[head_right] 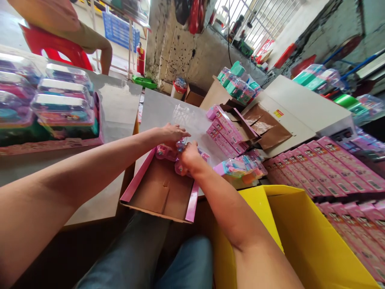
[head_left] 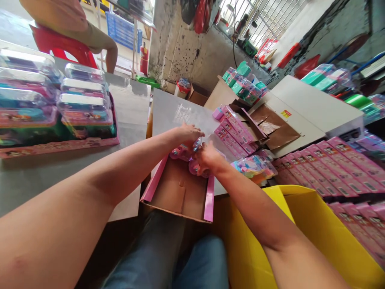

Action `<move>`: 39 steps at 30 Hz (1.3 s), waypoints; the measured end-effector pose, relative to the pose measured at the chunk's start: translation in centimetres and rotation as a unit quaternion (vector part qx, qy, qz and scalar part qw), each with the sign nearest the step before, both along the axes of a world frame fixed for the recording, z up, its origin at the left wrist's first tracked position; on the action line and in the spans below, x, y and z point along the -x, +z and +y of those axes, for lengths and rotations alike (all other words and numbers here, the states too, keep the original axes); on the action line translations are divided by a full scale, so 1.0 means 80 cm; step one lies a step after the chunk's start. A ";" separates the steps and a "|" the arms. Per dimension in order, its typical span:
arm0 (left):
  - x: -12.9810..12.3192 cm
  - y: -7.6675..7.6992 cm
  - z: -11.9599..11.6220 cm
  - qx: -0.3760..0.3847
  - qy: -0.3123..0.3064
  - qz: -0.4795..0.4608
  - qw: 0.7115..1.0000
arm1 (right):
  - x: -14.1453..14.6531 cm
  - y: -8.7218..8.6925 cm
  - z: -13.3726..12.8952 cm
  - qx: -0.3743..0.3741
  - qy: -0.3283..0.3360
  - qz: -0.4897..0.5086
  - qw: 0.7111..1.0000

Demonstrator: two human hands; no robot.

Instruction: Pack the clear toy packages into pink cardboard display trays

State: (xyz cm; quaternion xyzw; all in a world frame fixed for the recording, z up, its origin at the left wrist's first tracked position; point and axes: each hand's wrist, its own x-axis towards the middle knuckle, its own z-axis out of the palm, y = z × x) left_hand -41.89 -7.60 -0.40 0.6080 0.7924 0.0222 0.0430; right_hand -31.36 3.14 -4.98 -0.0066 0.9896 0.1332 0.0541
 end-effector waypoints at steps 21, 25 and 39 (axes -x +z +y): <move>-0.004 -0.012 -0.006 -0.034 0.008 0.012 0.999 | -0.094 -0.067 -0.050 -0.032 -0.119 0.298 0.946; -0.002 -0.010 -0.007 -0.029 -0.001 0.010 1.000 | -0.091 -0.066 -0.035 -0.033 -0.088 0.285 0.954; -0.006 -0.016 -0.008 -0.049 0.008 0.025 0.998 | -0.104 -0.023 0.021 0.033 -0.019 0.259 0.965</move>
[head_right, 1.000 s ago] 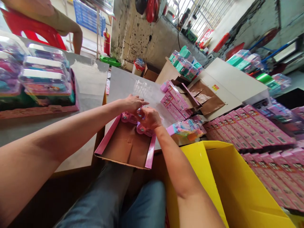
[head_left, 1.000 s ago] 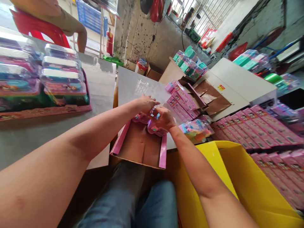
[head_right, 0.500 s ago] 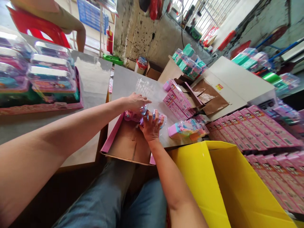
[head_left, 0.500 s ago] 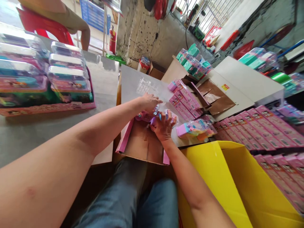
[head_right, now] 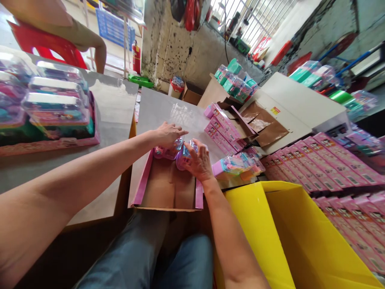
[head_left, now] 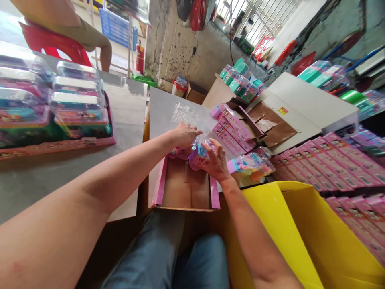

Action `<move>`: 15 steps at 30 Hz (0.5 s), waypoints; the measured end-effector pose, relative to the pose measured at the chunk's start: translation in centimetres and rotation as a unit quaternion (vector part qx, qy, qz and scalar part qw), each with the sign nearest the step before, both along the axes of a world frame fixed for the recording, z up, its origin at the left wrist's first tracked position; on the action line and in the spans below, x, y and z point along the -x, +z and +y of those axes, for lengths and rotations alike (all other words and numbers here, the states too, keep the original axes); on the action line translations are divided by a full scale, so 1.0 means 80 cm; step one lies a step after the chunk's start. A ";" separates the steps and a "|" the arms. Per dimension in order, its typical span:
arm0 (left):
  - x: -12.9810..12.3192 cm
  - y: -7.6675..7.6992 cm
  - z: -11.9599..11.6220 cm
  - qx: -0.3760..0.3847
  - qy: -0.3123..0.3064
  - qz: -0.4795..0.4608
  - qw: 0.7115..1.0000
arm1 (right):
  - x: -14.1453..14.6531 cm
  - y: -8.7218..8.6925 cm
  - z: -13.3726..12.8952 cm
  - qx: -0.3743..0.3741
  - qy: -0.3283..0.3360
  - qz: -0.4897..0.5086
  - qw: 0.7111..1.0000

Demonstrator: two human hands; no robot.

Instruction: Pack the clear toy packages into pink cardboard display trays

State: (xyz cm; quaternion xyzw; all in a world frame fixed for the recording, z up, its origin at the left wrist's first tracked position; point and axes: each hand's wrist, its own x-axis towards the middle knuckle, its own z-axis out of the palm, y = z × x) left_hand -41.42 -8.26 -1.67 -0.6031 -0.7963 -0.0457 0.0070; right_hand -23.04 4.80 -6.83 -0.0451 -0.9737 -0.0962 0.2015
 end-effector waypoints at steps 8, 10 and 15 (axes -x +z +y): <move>-0.071 -0.021 -0.032 -0.100 0.005 0.074 0.992 | 0.004 0.006 0.024 -0.006 -0.040 -0.040 0.998; -0.129 -0.042 -0.051 -0.138 -0.044 0.045 0.988 | 0.003 0.003 0.019 -0.017 -0.057 -0.037 0.998; -0.223 -0.090 -0.074 -0.009 -0.070 -0.122 0.990 | 0.000 -0.009 0.004 -0.021 -0.085 -0.017 0.996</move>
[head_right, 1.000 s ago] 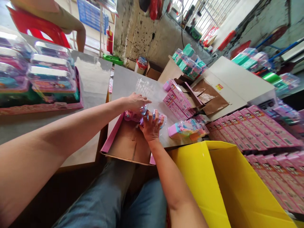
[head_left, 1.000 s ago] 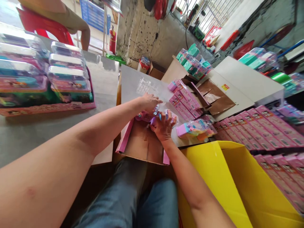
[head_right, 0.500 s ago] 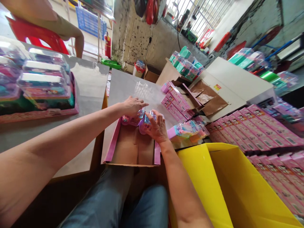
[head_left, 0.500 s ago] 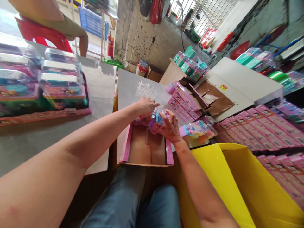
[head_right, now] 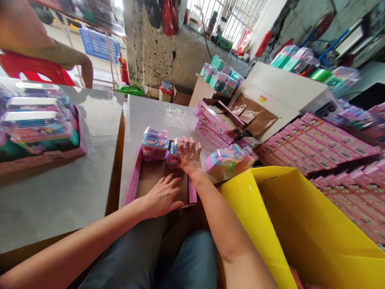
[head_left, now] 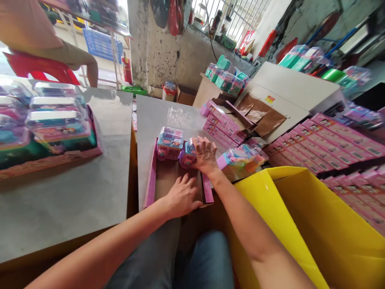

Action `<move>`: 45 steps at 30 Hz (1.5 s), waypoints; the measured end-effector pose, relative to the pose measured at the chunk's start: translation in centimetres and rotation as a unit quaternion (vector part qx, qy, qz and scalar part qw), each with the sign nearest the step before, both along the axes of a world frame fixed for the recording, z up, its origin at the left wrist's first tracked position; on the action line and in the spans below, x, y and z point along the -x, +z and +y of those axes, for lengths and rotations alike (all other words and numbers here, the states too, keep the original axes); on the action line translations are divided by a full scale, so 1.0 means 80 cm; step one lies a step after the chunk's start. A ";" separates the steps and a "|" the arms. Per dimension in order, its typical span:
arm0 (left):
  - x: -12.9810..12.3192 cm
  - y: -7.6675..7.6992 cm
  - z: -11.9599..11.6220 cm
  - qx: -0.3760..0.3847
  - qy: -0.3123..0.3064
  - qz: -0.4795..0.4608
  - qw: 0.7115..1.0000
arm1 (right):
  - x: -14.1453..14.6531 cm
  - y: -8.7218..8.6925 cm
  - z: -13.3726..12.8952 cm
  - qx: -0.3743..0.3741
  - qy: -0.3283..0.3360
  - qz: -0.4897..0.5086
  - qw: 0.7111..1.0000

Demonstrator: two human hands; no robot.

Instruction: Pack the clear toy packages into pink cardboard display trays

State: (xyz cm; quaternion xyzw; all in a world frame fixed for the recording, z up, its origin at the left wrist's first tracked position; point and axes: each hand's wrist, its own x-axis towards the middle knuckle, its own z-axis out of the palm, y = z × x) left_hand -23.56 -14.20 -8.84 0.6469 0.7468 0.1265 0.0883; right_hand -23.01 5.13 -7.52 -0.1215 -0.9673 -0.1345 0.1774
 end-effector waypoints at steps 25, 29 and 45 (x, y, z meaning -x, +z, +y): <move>0.009 -0.021 -0.003 0.100 -0.014 -0.123 0.987 | -0.007 -0.008 0.004 0.041 0.052 0.072 0.995; 0.010 -0.024 -0.001 0.082 -0.027 -0.109 0.990 | -0.031 -0.029 -0.032 0.191 0.021 0.027 0.981; 0.009 -0.034 -0.001 0.073 -0.029 -0.091 0.993 | 0.026 -0.090 -0.024 0.211 -0.037 0.018 0.977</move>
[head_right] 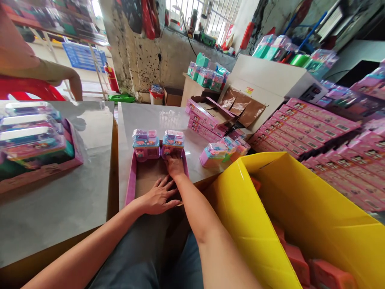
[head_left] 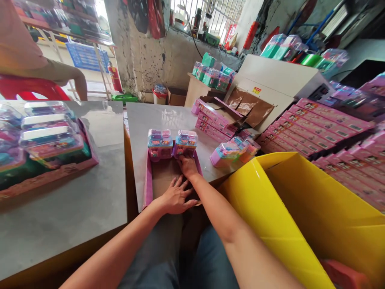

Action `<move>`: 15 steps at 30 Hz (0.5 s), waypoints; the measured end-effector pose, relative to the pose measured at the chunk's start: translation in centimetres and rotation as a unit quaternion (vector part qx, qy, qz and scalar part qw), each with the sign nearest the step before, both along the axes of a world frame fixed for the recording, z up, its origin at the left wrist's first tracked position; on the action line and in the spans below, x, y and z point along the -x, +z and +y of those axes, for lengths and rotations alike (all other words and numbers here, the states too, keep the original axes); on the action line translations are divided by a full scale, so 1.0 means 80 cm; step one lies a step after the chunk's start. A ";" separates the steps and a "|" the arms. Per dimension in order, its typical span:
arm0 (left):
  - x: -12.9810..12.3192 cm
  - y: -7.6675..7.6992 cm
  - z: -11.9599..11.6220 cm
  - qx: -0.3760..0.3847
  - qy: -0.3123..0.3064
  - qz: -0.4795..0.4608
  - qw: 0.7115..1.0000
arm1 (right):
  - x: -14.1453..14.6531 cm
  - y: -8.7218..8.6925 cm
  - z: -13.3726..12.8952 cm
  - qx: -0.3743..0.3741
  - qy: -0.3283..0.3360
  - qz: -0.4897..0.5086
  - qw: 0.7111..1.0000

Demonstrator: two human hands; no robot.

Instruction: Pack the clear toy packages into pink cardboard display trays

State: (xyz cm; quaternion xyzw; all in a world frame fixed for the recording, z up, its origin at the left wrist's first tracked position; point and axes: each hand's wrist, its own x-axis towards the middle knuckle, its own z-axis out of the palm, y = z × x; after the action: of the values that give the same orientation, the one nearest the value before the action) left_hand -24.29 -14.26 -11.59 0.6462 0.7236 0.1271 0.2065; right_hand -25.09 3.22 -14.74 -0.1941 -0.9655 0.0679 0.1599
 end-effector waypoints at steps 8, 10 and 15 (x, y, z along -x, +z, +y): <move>0.007 0.010 -0.006 -0.057 0.011 -0.013 0.998 | -0.014 0.007 -0.007 0.033 -0.029 0.066 0.997; 0.025 0.020 -0.015 -0.178 0.096 -0.017 0.979 | -0.024 0.014 -0.007 0.039 -0.060 0.115 0.991; 0.117 0.053 -0.011 -0.335 0.408 0.083 0.845 | -0.013 0.043 0.019 0.093 -0.203 0.349 0.910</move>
State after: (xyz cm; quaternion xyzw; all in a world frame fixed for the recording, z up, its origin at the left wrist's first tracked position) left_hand -33.66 -15.12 -7.32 0.3306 0.8499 0.3804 -0.1538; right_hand -24.06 4.70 -11.33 -0.3638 -0.7773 0.1865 0.4782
